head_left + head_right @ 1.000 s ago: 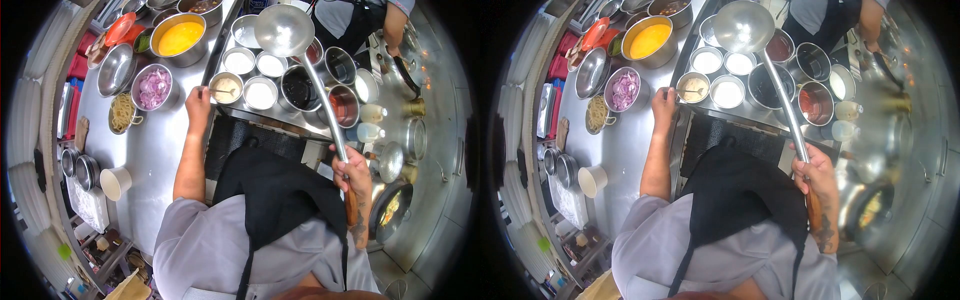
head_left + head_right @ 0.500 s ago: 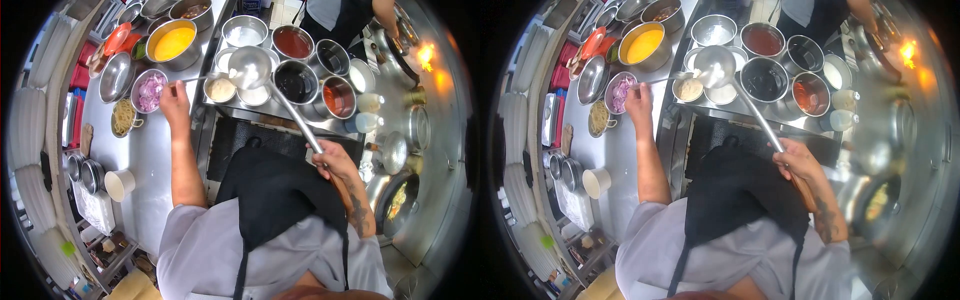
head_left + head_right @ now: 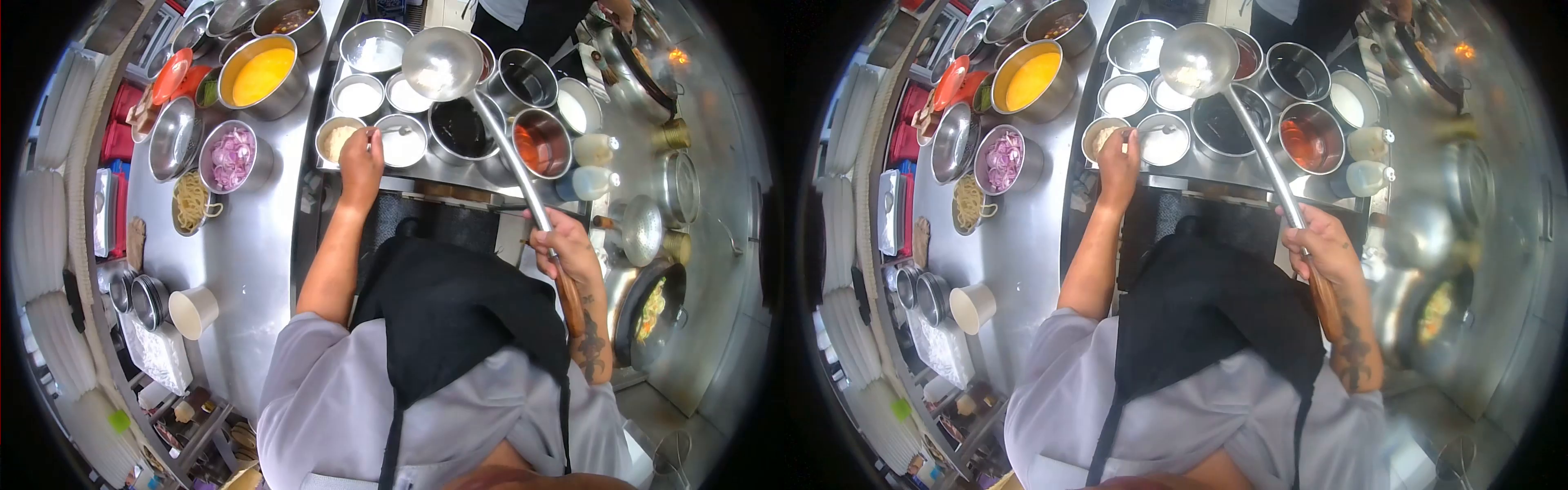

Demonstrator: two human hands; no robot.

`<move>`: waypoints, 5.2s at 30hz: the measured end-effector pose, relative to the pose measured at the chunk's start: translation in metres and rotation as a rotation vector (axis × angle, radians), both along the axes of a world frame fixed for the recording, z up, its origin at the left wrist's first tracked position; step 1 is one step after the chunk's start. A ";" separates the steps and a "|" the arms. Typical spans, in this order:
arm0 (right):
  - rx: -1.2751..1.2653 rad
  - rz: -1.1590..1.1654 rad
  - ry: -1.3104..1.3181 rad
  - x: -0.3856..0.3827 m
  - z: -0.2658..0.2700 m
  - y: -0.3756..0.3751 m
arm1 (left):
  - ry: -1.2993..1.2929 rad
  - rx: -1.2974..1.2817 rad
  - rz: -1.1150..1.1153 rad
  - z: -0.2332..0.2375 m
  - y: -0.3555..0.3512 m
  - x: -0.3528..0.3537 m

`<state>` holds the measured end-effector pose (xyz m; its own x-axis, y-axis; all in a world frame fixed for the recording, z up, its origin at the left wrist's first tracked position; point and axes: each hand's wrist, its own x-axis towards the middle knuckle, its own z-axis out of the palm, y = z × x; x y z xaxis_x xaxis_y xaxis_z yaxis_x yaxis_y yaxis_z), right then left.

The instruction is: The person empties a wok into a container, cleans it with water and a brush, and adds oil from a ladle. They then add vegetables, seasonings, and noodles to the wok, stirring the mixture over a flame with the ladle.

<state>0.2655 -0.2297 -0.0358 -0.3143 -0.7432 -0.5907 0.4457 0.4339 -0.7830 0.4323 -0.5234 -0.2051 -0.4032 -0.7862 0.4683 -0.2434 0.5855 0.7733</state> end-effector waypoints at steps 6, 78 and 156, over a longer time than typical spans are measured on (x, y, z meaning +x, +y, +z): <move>-0.008 -0.027 0.023 -0.003 0.001 0.014 | -0.037 0.013 -0.050 -0.020 0.005 -0.010; 0.083 0.020 -0.003 0.007 -0.026 0.074 | -0.043 0.036 0.141 0.031 -0.015 0.010; 0.873 -1.013 1.447 0.009 -0.046 0.494 | -0.104 0.317 -0.835 -0.009 0.304 -0.263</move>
<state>0.2740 0.2646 -0.0820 -0.8641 0.2900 0.4113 0.0678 0.8769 -0.4759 0.1693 -0.2198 -0.2144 -0.9296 -0.3038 0.2086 0.0883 0.3662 0.9264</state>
